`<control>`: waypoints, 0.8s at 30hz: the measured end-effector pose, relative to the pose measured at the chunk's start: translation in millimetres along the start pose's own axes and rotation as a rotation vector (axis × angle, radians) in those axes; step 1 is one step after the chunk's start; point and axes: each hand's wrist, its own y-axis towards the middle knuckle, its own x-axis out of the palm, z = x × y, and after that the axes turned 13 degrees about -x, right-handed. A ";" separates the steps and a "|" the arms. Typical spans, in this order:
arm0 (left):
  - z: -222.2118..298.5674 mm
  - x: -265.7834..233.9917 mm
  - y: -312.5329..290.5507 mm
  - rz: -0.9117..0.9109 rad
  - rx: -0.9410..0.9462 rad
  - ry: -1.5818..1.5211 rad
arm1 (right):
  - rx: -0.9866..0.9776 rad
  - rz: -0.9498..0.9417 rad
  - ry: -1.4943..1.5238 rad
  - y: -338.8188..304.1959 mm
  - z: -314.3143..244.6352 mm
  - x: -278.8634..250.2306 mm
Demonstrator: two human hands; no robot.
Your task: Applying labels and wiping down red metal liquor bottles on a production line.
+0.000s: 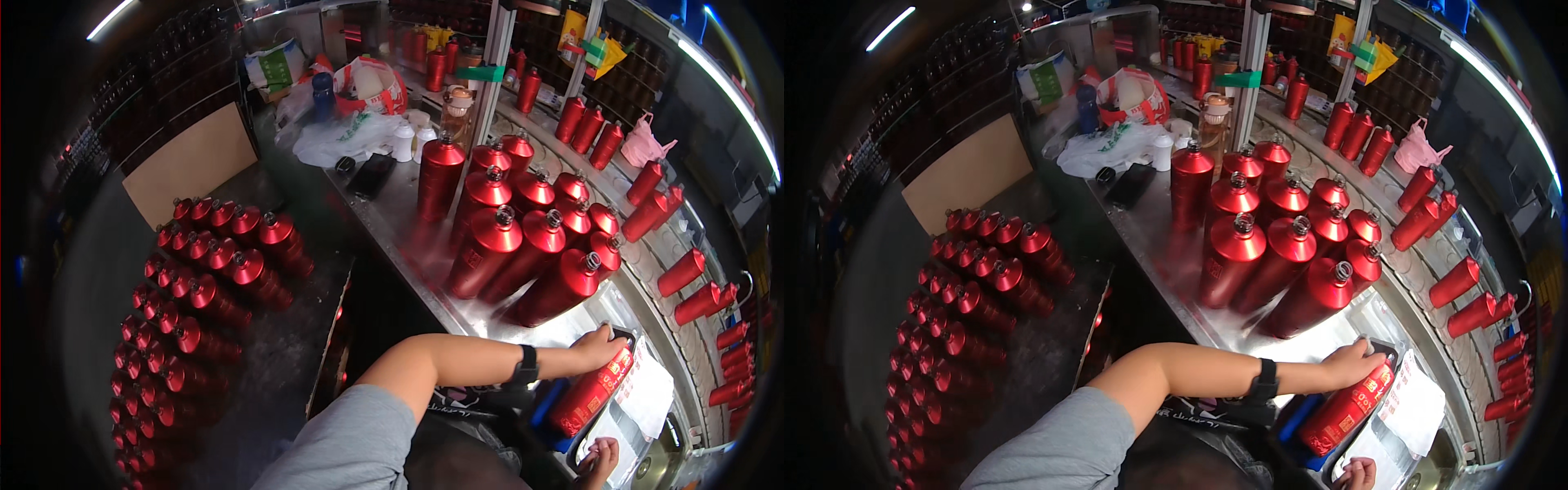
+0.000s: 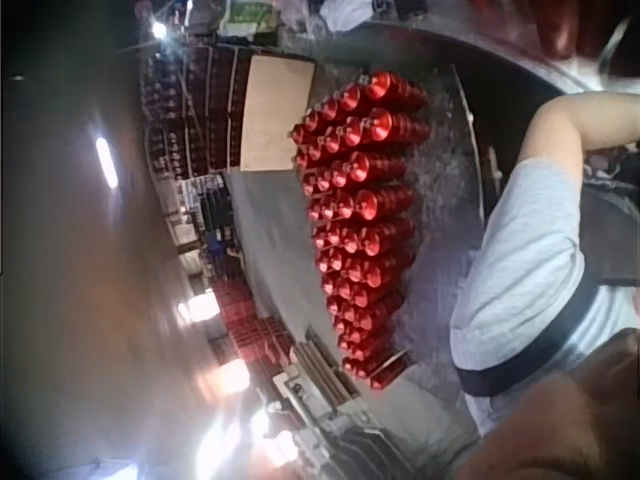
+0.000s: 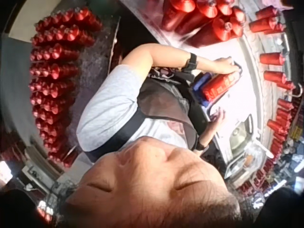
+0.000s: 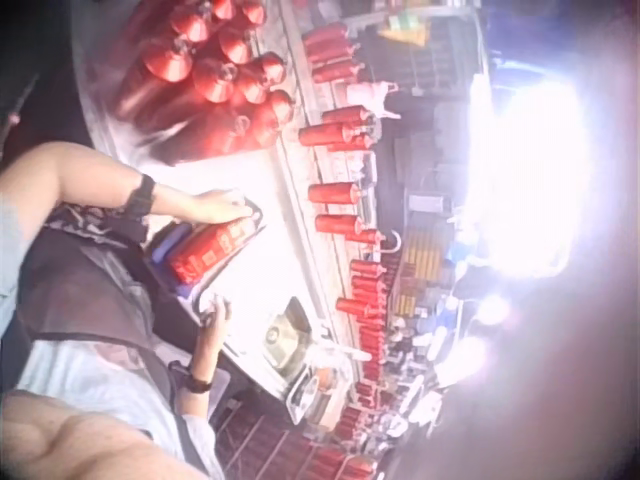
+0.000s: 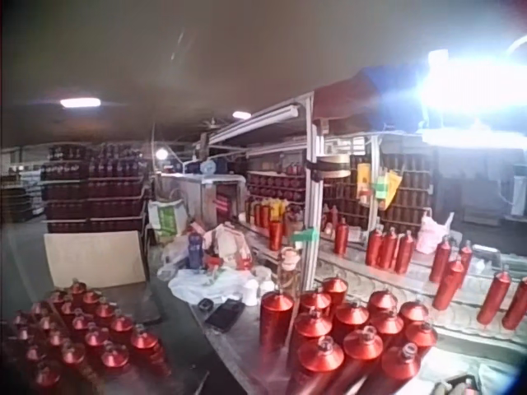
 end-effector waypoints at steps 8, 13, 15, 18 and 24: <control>8.2 12.9 34.2 -0.475 0.036 -0.418 | -0.854 -0.545 -0.590 -24.9 21.8 75.7; 22.8 -22.3 -39.5 -0.567 -0.147 -0.466 | -0.730 -0.713 -0.468 -71.3 -3.7 60.8; 0.0 -26.8 -38.9 -0.506 -0.162 -0.552 | -0.869 -0.742 -0.612 -80.6 -14.2 60.0; -7.7 -92.0 -106.1 -0.238 -0.017 -0.490 | -1.381 -0.855 -0.807 -73.1 -18.0 84.0; -21.8 -228.3 -238.5 0.375 0.296 -0.246 | -1.196 -1.106 -0.761 -54.9 -21.7 120.0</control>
